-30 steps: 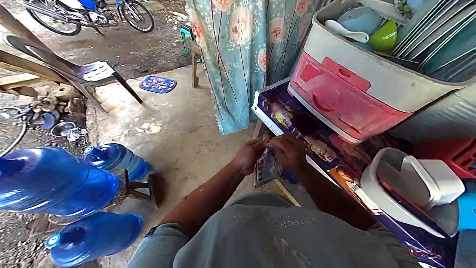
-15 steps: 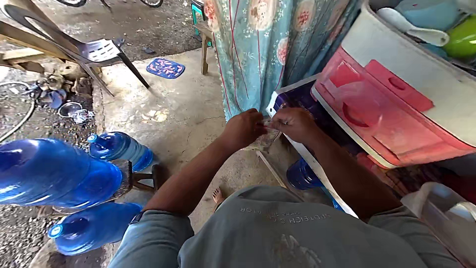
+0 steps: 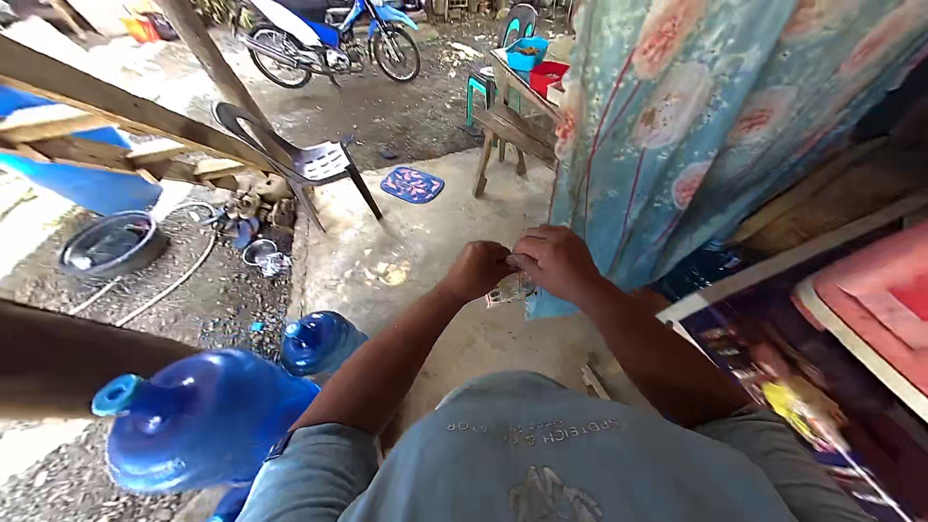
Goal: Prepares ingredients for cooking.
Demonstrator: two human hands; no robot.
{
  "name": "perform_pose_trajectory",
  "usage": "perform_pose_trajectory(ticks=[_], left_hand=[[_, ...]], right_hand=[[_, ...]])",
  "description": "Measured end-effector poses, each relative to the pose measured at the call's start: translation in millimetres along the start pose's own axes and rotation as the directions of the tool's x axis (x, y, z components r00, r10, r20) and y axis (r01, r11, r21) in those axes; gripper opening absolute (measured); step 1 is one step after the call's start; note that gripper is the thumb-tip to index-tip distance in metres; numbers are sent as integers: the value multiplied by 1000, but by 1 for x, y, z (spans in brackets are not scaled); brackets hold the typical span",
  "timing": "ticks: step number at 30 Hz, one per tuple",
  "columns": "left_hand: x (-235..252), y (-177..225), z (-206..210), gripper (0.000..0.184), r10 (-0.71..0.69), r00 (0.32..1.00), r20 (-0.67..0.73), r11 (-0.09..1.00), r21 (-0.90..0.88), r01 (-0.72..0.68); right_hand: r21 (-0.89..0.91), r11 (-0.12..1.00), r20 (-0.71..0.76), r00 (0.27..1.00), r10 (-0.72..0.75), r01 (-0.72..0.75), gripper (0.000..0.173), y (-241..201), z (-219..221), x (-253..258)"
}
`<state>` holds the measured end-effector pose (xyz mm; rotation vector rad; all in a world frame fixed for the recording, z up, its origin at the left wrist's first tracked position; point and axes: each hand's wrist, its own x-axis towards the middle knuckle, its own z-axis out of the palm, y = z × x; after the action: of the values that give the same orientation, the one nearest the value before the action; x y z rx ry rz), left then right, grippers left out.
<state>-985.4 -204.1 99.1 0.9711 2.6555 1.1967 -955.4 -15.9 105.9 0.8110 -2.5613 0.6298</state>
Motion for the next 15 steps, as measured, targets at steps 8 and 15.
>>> perform_pose_trajectory(ticks=[8,15], left_hand=[[96,-108,-18,16,-80,907,-414,990,-142,22],[241,-213,-47,12,89,905,-416,979,203,-3]], right_hand=[[389,879,-283,872,400,-277,24,64,111,132],[681,516,20,719,695,-519,31,185,176,275]])
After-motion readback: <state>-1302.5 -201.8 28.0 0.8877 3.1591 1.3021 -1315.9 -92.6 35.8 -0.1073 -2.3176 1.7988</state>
